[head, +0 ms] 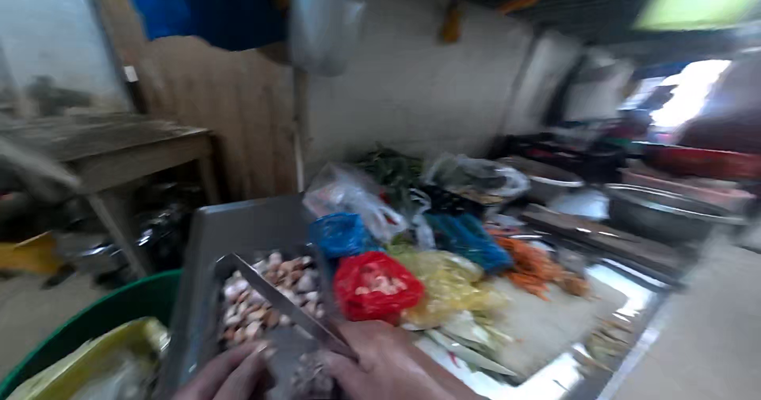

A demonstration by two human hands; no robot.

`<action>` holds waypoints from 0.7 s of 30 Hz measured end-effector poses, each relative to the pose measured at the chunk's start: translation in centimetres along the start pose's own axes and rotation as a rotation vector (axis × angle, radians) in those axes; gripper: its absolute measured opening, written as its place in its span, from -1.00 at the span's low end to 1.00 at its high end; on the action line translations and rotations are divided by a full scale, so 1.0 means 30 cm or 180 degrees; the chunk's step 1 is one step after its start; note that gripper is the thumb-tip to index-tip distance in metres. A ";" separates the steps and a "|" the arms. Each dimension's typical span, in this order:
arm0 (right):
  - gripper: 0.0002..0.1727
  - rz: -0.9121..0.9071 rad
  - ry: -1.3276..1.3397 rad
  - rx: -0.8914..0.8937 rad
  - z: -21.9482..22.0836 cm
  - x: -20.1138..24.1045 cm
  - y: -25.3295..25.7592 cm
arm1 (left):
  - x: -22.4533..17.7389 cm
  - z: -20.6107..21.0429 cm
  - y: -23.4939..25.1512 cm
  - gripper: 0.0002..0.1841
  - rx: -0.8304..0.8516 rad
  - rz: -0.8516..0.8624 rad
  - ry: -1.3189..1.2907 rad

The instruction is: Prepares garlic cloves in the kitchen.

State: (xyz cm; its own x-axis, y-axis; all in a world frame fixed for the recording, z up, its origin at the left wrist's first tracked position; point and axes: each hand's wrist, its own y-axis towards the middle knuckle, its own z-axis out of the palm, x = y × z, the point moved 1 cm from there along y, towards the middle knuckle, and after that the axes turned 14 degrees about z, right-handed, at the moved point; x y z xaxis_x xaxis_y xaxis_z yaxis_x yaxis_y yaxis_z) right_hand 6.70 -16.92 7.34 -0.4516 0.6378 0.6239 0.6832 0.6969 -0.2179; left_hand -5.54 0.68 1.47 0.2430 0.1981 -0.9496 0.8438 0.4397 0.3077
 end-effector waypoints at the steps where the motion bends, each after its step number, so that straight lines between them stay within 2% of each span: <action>1: -0.61 -0.0129 -0.0053 -0.0082 0.029 -0.003 0.000 | -0.003 0.009 -0.003 -0.76 -0.0061 -0.0114 -0.0202; 4: -0.64 -0.0270 0.0177 -0.0347 0.077 -0.015 -0.004 | -0.011 0.029 -0.010 -0.78 -0.0222 -0.0407 -0.0494; 6: -0.58 -0.0259 0.0314 -0.0342 0.077 -0.019 -0.004 | -0.006 0.031 -0.017 -0.78 -0.0157 -0.0406 -0.0500; 11: -0.51 -0.0598 0.0160 -0.0131 0.086 -0.009 0.002 | 0.013 0.053 -0.033 -0.77 -0.0075 -0.0002 -0.0527; 15: -0.59 -0.0820 -0.0030 -0.0372 0.104 0.010 0.007 | 0.001 0.076 -0.048 -0.83 -0.0133 0.0264 -0.0651; 18: -0.64 -0.0865 -0.0088 -0.0443 0.104 0.012 0.006 | -0.005 0.078 -0.052 -0.79 -0.0093 0.0600 -0.0197; 21: -0.67 -0.0870 -0.0131 -0.0480 0.104 0.012 0.000 | -0.016 0.073 -0.051 -0.71 0.0052 0.1057 0.0596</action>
State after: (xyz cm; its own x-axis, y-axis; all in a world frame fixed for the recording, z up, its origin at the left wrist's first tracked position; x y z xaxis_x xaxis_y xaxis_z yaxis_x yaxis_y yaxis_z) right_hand 4.75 -15.67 5.22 -0.6509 0.4484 0.6126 0.6094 0.7899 0.0692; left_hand -5.89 -2.01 1.33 0.4140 0.4848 -0.7704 0.7417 0.3110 0.5943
